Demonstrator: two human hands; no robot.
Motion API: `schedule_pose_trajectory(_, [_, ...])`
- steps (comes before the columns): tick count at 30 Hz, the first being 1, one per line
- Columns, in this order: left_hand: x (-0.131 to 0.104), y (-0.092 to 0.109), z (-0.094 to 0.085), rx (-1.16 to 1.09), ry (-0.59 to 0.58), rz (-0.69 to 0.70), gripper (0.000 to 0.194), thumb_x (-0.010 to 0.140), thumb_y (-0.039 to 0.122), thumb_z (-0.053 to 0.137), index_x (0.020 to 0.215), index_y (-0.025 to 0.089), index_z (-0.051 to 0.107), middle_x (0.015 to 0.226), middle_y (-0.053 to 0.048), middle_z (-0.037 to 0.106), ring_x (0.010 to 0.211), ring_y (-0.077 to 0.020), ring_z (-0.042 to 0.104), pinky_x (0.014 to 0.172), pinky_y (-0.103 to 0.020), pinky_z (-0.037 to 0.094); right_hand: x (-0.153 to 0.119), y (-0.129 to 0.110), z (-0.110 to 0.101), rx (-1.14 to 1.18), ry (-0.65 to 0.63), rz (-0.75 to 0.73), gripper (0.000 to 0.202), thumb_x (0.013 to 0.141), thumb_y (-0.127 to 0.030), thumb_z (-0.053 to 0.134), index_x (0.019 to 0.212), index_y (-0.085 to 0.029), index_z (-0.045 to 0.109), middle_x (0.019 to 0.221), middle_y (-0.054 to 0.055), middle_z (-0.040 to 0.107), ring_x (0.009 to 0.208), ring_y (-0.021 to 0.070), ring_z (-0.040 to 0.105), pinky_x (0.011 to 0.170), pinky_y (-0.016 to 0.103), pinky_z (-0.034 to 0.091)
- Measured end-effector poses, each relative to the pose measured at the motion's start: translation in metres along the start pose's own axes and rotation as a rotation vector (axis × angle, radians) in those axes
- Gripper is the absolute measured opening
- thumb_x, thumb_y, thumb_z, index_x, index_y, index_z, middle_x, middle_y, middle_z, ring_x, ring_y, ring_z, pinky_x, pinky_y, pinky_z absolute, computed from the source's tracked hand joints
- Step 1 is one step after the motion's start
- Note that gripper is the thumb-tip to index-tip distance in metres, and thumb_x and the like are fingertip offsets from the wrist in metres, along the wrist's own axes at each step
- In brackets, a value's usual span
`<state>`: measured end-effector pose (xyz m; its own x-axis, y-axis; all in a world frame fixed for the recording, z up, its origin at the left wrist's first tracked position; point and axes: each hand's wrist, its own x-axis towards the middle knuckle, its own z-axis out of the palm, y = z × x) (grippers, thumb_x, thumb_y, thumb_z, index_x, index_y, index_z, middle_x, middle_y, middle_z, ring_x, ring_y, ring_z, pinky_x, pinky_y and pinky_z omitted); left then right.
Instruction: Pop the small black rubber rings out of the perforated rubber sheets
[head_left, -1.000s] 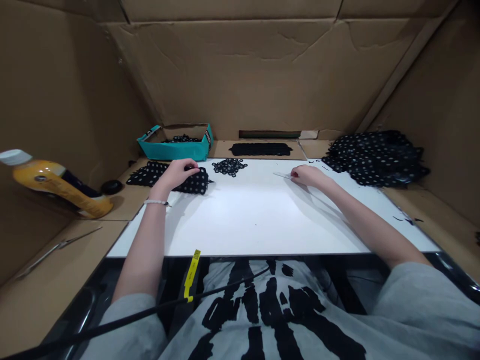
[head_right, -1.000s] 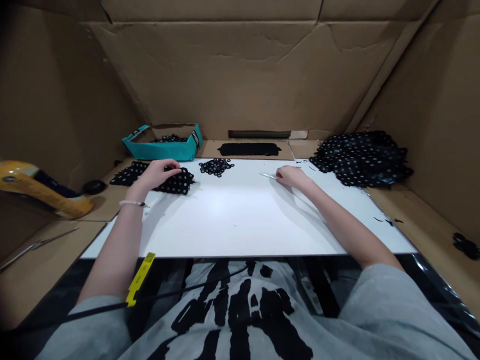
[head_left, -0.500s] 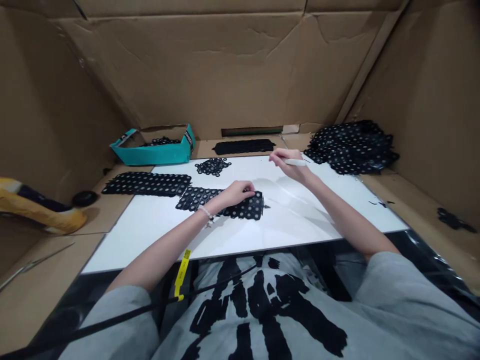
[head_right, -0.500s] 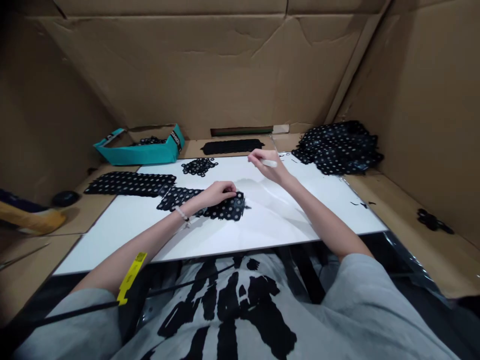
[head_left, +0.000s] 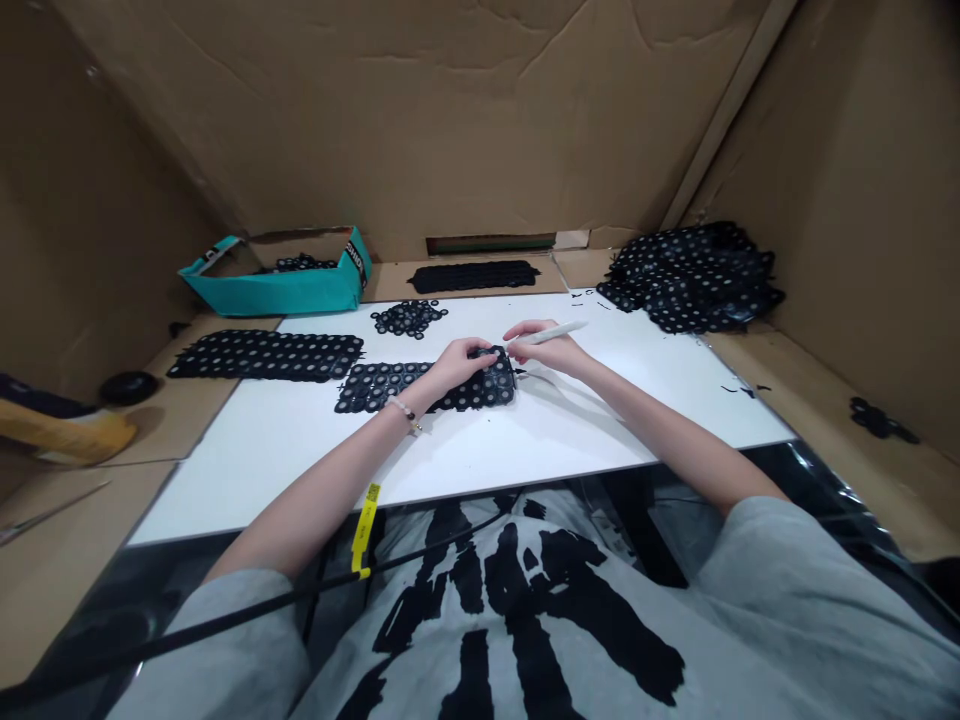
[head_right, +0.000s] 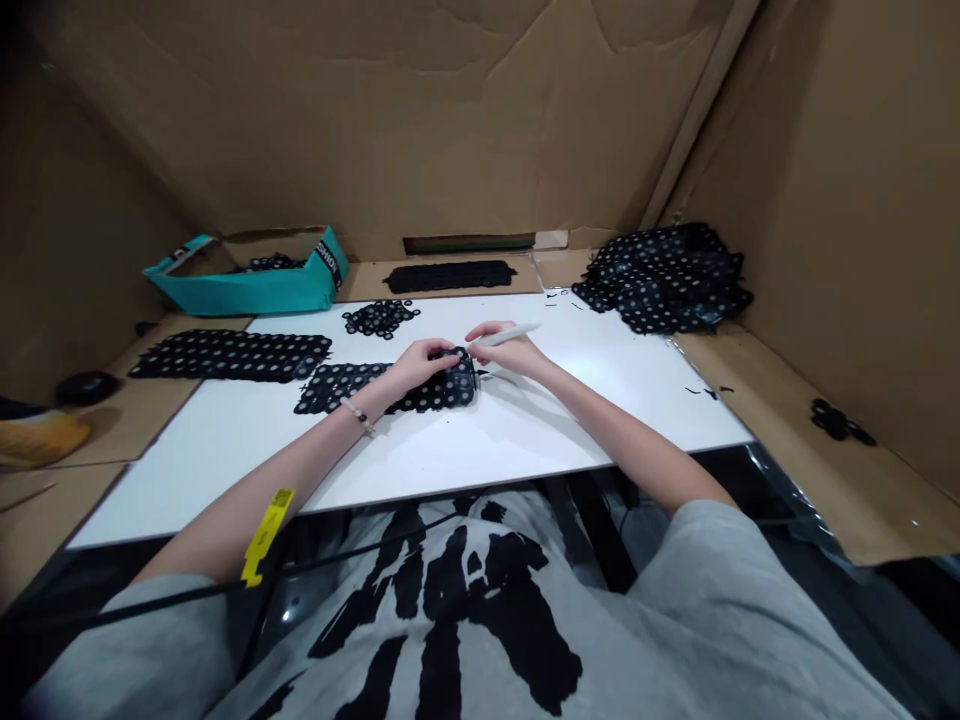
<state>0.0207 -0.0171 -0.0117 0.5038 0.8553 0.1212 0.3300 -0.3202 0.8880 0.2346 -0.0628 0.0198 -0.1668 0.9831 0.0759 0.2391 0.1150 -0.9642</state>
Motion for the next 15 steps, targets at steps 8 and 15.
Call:
schedule_pose_trajectory(8, [-0.0019,0.0026,0.0000,-0.082,-0.040,-0.001,0.048,0.071,0.058,0.076,0.094,0.015,0.073,0.101,-0.008,0.075,0.099,-0.0271,0.063,0.094,-0.039,0.046,-0.0001,-0.0036,0.0058,0.163,0.047,0.050,0.008,0.073,-0.015,0.073,0.067,-0.016,0.067,0.068,0.004,0.073,0.070,0.0154,0.071,0.071,0.026,0.061])
schedule_pose_trajectory(15, [0.0013,-0.0029,-0.0002,-0.101,-0.073,0.011,0.049,0.072,0.059,0.075,0.095,0.016,0.074,0.100,-0.007,0.076,0.097,-0.0269,0.063,0.092,-0.039,0.045,-0.0004,-0.0066,0.0089,0.221,0.073,0.095,0.013,0.073,-0.010,0.071,0.064,-0.017,0.064,0.069,0.003,0.072,0.069,0.0141,0.070,0.076,0.028,0.062])
